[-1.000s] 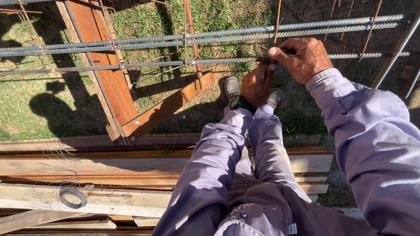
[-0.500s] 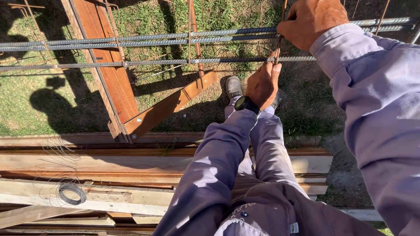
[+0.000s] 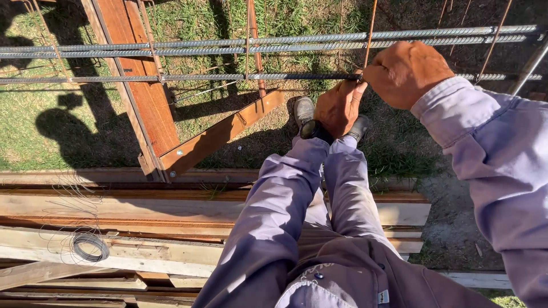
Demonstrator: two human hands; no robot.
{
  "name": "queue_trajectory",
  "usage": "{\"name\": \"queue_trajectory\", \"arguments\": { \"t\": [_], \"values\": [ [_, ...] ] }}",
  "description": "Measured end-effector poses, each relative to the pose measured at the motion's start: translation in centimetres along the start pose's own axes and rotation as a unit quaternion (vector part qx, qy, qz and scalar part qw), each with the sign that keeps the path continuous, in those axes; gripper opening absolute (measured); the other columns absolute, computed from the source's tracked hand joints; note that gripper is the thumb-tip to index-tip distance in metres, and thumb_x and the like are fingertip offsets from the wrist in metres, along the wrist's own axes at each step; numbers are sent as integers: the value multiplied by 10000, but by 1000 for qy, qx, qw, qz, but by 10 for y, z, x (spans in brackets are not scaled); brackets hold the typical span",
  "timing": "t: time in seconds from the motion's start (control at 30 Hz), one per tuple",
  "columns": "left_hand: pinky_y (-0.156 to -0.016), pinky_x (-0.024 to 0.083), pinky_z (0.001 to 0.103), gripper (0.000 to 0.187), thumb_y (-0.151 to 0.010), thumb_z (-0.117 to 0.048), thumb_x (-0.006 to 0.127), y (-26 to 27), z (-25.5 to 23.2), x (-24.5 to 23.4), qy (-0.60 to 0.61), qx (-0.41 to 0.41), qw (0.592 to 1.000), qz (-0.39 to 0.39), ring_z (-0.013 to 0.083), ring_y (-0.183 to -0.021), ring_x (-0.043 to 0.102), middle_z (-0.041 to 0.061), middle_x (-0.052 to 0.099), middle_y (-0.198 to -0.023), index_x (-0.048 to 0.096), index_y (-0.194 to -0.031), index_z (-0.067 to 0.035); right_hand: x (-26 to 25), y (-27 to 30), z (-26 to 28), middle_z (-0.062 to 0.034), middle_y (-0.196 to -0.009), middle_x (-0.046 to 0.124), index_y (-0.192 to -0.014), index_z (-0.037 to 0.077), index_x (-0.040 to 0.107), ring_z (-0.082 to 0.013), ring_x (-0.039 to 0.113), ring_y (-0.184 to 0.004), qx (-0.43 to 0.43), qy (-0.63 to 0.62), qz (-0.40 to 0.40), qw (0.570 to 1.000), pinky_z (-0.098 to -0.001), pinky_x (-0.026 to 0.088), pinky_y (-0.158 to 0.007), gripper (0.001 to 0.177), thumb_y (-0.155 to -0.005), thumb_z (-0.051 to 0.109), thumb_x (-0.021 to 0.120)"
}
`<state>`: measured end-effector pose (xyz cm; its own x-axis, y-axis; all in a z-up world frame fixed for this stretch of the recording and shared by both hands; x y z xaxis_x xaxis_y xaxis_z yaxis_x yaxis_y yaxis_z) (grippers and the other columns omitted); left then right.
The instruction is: The person uses a rebar tying tool to twist wire ties around intersecting steel bars, securing a rebar grid. They repeatedly wrap the wire, engage the tool, and twist the ties to fasten the structure.
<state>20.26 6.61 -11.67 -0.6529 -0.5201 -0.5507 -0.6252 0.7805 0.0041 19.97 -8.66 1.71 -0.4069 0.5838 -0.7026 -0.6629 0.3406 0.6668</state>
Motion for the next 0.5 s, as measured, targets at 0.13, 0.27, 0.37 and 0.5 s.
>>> {"name": "queue_trajectory", "arguments": {
  "t": [0.13,0.27,0.37,0.5],
  "values": [
    [-597,568,507,191,-958,-309,571,-8,4,-3,-58,34,998,17,391,-736,689,132,630,-760,559,-931,-121,31,30,-12,-62,-582,617,-858,91,701,-268,627,-486,-69,-93,-98,988,-359,545,-612,287,-1034,223,516],
    [-661,552,537,424,-1002,-461,309,-19,-8,-20,-30,-39,991,121,427,-742,676,141,586,-708,548,-876,-135,86,39,-45,-41,-603,630,-859,149,666,-296,684,-603,-40,-160,-96,982,-430,551,-670,244,-1004,301,543],
    [-548,561,357,315,-995,-387,527,-17,4,-17,-61,14,997,48,258,-526,644,48,551,-574,542,-785,-153,115,30,-57,-125,-726,652,-964,182,651,-410,692,-792,-43,-104,-129,985,-520,539,-722,231,-1007,390,560],
    [-485,501,293,371,-1003,-388,508,-34,-27,-41,-54,94,994,-3,222,-458,592,31,491,-483,500,-702,-171,133,9,-71,-201,-816,653,-1028,99,637,-450,677,-862,-119,-127,-209,962,-566,545,-748,155,-1042,249,598]
  ]
}}
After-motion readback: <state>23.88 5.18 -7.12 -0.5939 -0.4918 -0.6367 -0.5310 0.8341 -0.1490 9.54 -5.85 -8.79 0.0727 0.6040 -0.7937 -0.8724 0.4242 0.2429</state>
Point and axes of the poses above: each hand's wrist, its own y-axis away from the middle knuckle, its own x-axis out of the palm, z = x × y, the point moved 3 cm from there along -y, towards the middle knuckle
